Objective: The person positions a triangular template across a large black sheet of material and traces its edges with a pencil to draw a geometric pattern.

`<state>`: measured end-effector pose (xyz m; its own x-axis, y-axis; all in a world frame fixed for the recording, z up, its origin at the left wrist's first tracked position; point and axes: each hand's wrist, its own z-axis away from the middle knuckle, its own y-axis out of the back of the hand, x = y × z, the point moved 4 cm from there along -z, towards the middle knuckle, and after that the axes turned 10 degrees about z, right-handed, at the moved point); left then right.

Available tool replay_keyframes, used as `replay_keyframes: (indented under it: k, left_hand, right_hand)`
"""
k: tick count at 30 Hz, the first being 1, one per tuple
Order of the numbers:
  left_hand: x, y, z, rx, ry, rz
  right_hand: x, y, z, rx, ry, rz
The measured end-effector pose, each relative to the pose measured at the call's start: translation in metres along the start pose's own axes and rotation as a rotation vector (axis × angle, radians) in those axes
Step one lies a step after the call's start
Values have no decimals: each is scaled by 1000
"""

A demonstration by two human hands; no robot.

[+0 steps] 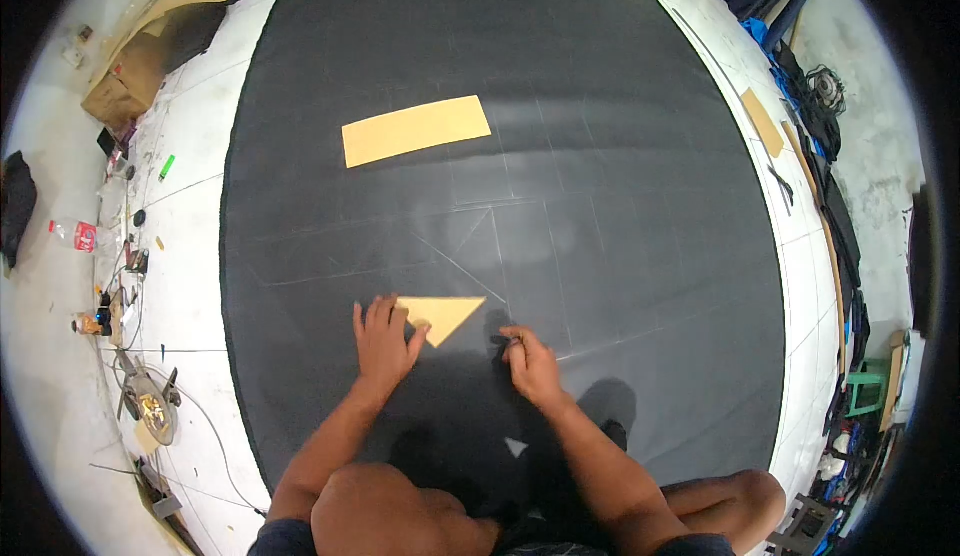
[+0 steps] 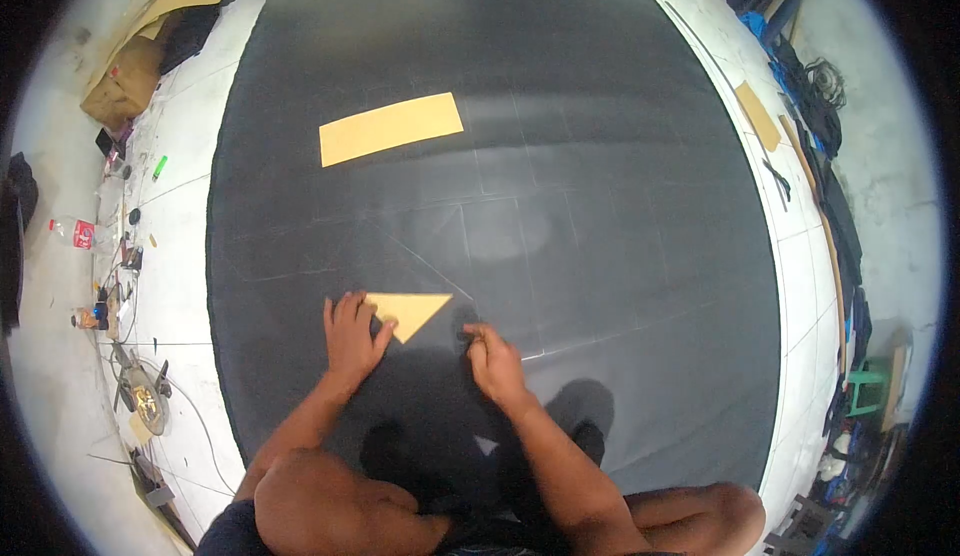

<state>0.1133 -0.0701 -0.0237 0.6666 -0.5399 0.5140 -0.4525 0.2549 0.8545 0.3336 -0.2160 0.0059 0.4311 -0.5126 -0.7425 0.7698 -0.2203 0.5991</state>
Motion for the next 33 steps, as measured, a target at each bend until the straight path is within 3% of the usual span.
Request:
replay_keyframes:
  k: [2,8,14,16,20,22,25,26,28,29,33]
  left_hand:
    - [1,3,22,37,37,26]
    - [5,6,18,71,67,106]
    - [8,-1,-33,-26,-163,88]
    - [17,-4,-41,-84,-331,56]
    - [30,-5,-23,-112,-279,104]
    - [48,-2,4,-84,-80,108]
    - [61,-8,26,-129,30,112]
    - [57,-12,25,-133,35,111]
    - [53,-17,13,-71,-147,150]
    - [48,-20,5,-155,-123,174]
    - [42,-30,-16,-145,-186,180]
  right_hand:
    - [-1,-13,2,29,168,71]
    - [-12,-31,10,-6,338,211]
    - [-22,-36,14,-57,317,442]
    - [-27,-37,15,-83,326,486]
    - [-40,-38,8,-119,221,601]
    - [-33,-40,-4,-65,231,590]
    - [-31,-41,-21,-21,250,562]
    - [-30,-40,-24,-27,257,549]
    - [-26,-40,-26,-29,275,556]
    - [-26,-39,-27,-16,295,564]
    - [-20,-35,-18,12,265,649]
